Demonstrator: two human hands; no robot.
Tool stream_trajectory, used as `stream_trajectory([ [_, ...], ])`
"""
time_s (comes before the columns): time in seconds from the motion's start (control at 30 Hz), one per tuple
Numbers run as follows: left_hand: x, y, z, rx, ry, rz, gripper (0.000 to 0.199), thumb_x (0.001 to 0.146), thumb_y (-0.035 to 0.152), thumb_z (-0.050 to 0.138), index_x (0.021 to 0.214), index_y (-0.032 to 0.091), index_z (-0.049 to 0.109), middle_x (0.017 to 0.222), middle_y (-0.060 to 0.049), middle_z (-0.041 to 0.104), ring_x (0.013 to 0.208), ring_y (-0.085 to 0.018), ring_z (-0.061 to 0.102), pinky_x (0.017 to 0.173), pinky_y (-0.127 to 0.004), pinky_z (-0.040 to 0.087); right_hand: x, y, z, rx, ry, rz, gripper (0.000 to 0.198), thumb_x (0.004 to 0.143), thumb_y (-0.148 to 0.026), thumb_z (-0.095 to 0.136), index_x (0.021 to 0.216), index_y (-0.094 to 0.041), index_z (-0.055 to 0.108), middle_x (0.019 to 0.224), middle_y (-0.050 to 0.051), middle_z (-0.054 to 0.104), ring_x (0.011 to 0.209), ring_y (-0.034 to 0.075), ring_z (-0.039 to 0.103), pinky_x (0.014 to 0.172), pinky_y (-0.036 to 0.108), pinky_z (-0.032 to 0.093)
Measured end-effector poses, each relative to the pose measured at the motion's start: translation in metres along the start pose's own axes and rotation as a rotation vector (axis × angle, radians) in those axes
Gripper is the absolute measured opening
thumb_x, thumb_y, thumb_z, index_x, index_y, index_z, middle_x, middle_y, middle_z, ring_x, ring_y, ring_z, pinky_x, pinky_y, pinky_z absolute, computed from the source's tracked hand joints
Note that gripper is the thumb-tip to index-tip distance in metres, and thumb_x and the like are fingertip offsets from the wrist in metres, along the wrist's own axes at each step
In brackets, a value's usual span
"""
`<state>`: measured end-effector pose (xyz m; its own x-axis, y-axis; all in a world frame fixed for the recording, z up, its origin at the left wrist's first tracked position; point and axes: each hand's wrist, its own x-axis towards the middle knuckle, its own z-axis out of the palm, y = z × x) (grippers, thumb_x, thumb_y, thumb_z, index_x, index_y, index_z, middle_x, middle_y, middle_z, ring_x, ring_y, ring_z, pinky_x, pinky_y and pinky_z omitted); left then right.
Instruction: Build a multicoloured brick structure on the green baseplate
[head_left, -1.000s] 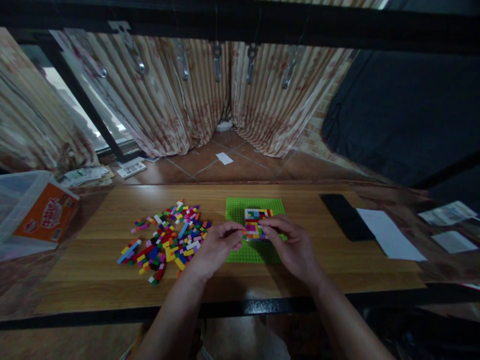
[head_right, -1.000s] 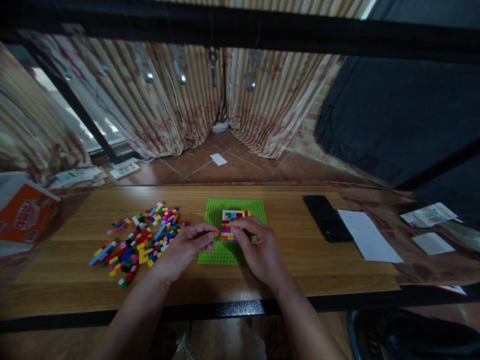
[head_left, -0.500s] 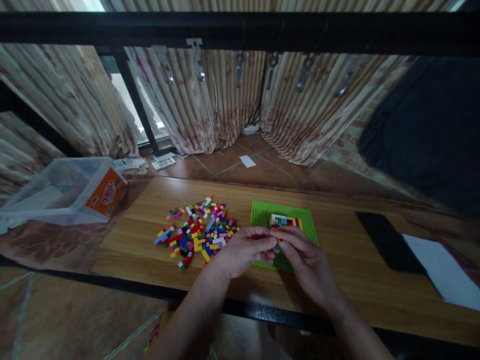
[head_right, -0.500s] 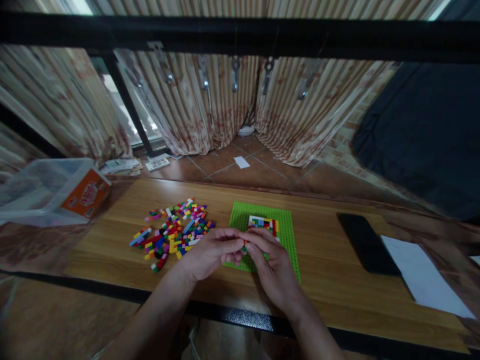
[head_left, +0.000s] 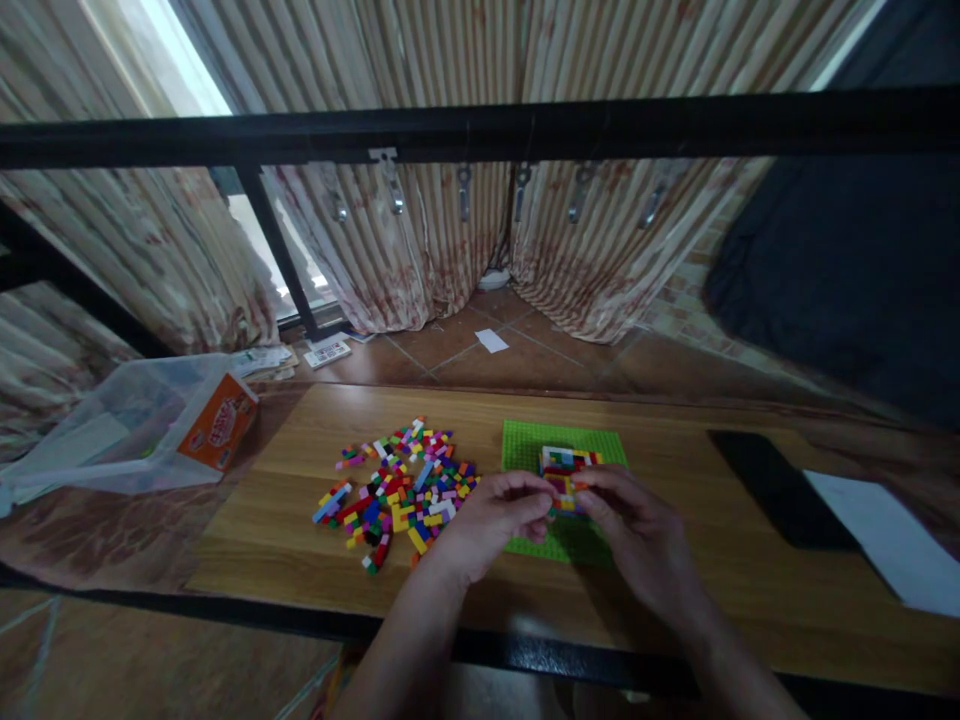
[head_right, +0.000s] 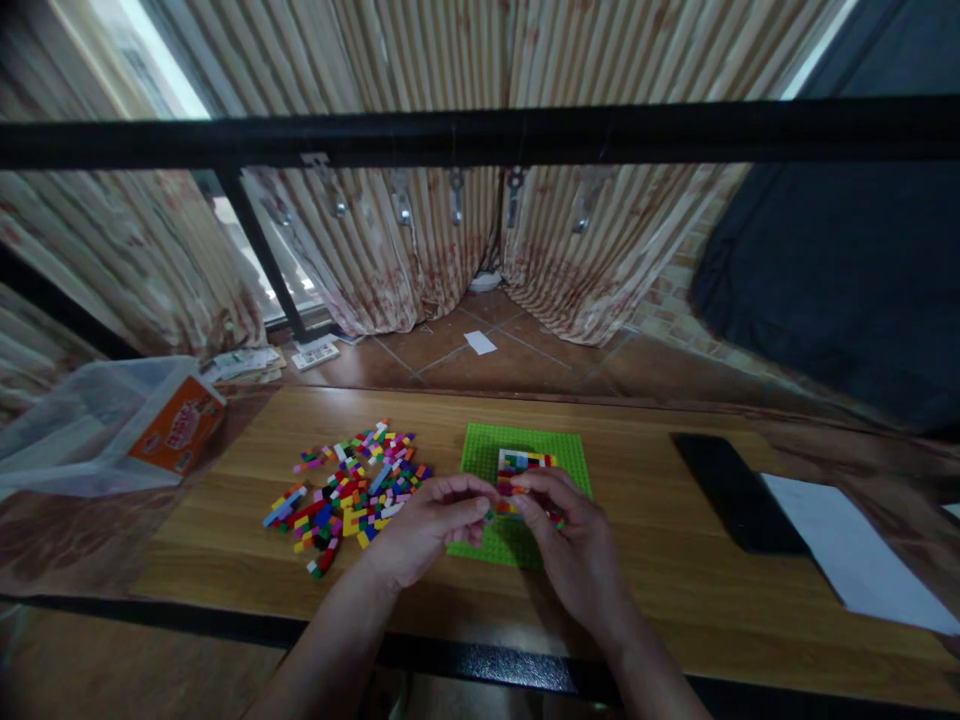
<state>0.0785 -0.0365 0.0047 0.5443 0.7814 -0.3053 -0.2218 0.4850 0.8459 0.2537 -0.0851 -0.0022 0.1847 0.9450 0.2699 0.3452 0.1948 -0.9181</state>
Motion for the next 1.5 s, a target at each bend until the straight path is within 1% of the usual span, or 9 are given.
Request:
stream_trajectory([
  [0.07, 0.002, 0.000, -0.001, 0.077, 0.077, 0.017, 0.036, 0.062, 0.038, 0.081, 0.083, 0.012, 0.070, 0.067, 0.001, 0.060, 0.056, -0.007, 0.053, 0.058, -0.022, 0.043, 0.006, 0.007, -0.014, 0.055, 0.143, 0.090, 0.019, 0.078, -0.040, 0.070, 0.088, -0.024, 0.072, 0.087, 0.002, 0.070, 0.081, 0.018, 0.065, 0.075, 0.031, 0.052],
  [0.13, 0.004, 0.000, -0.002, 0.133, 0.138, 0.025, 0.033, 0.064, 0.038, 0.079, 0.083, 0.012, 0.070, 0.064, 0.001, 0.059, 0.055, -0.007, 0.051, 0.055, -0.021, 0.041, 0.011, 0.014, -0.030, 0.067, 0.230, 0.178, 0.025, 0.071, -0.043, 0.075, 0.082, -0.021, 0.072, 0.079, 0.002, 0.071, 0.072, 0.017, 0.064, 0.068, 0.030, 0.052],
  [0.2, 0.007, -0.001, -0.002, 0.173, 0.160, 0.022, 0.032, 0.065, 0.037, 0.077, 0.083, 0.013, 0.069, 0.062, 0.002, 0.058, 0.055, -0.008, 0.051, 0.054, -0.021, 0.040, 0.014, 0.020, -0.044, 0.054, 0.243, 0.248, 0.029, 0.064, -0.045, 0.079, 0.077, -0.019, 0.073, 0.073, 0.002, 0.071, 0.065, 0.016, 0.062, 0.062, 0.029, 0.051],
  [0.3, 0.010, -0.003, 0.000, 0.227, 0.162, 0.019, 0.030, 0.065, 0.036, 0.076, 0.083, 0.013, 0.068, 0.063, 0.002, 0.057, 0.055, -0.008, 0.051, 0.055, -0.021, 0.040, 0.011, 0.025, -0.054, 0.013, 0.182, 0.300, 0.031, 0.062, -0.044, 0.079, 0.077, -0.018, 0.074, 0.073, 0.004, 0.072, 0.063, 0.017, 0.063, 0.060, 0.029, 0.051],
  [0.5, 0.013, -0.005, 0.004, 0.320, 0.161, 0.025, 0.029, 0.067, 0.035, 0.072, 0.084, 0.012, 0.068, 0.062, 0.003, 0.056, 0.055, -0.008, 0.049, 0.054, -0.021, 0.038, 0.002, 0.026, -0.047, -0.120, 0.002, 0.263, 0.016, 0.073, -0.033, 0.070, 0.083, -0.020, 0.074, 0.080, 0.003, 0.075, 0.072, 0.018, 0.068, 0.069, 0.030, 0.051],
  [0.67, 0.013, -0.005, 0.003, 0.348, 0.153, 0.029, 0.029, 0.068, 0.036, 0.070, 0.083, 0.013, 0.067, 0.063, 0.003, 0.056, 0.055, -0.007, 0.049, 0.054, -0.021, 0.037, 0.001, 0.027, -0.040, -0.329, -0.040, 0.161, 0.011, 0.079, -0.024, 0.063, 0.083, -0.021, 0.073, 0.081, 0.003, 0.075, 0.073, 0.019, 0.069, 0.069, 0.030, 0.050],
  [0.87, 0.014, -0.005, 0.003, 0.331, 0.138, 0.049, 0.026, 0.068, 0.035, 0.069, 0.081, 0.013, 0.066, 0.061, 0.004, 0.055, 0.053, -0.007, 0.047, 0.052, -0.020, 0.035, 0.001, 0.025, -0.037, -0.451, -0.058, 0.070, 0.014, 0.082, -0.020, 0.058, 0.086, -0.021, 0.072, 0.083, 0.004, 0.074, 0.074, 0.019, 0.069, 0.070, 0.031, 0.050],
  [1.33, 0.018, -0.013, -0.004, 0.393, 0.129, 0.066, 0.022, 0.073, 0.034, 0.066, 0.083, 0.014, 0.066, 0.058, 0.004, 0.052, 0.052, -0.009, 0.045, 0.050, -0.021, 0.031, 0.000, 0.021, -0.033, -0.365, 0.012, 0.130, 0.022, 0.080, -0.023, 0.059, 0.100, -0.020, 0.068, 0.079, 0.003, 0.073, 0.070, 0.017, 0.068, 0.068, 0.029, 0.051],
  [1.5, 0.017, -0.013, -0.004, 0.395, 0.114, 0.074, 0.021, 0.074, 0.034, 0.066, 0.082, 0.014, 0.066, 0.057, 0.004, 0.051, 0.051, -0.009, 0.044, 0.049, -0.021, 0.030, 0.001, 0.024, -0.035, -0.329, 0.046, 0.206, 0.024, 0.078, -0.028, 0.062, 0.099, -0.019, 0.068, 0.081, 0.004, 0.074, 0.074, 0.019, 0.069, 0.071, 0.031, 0.052],
])
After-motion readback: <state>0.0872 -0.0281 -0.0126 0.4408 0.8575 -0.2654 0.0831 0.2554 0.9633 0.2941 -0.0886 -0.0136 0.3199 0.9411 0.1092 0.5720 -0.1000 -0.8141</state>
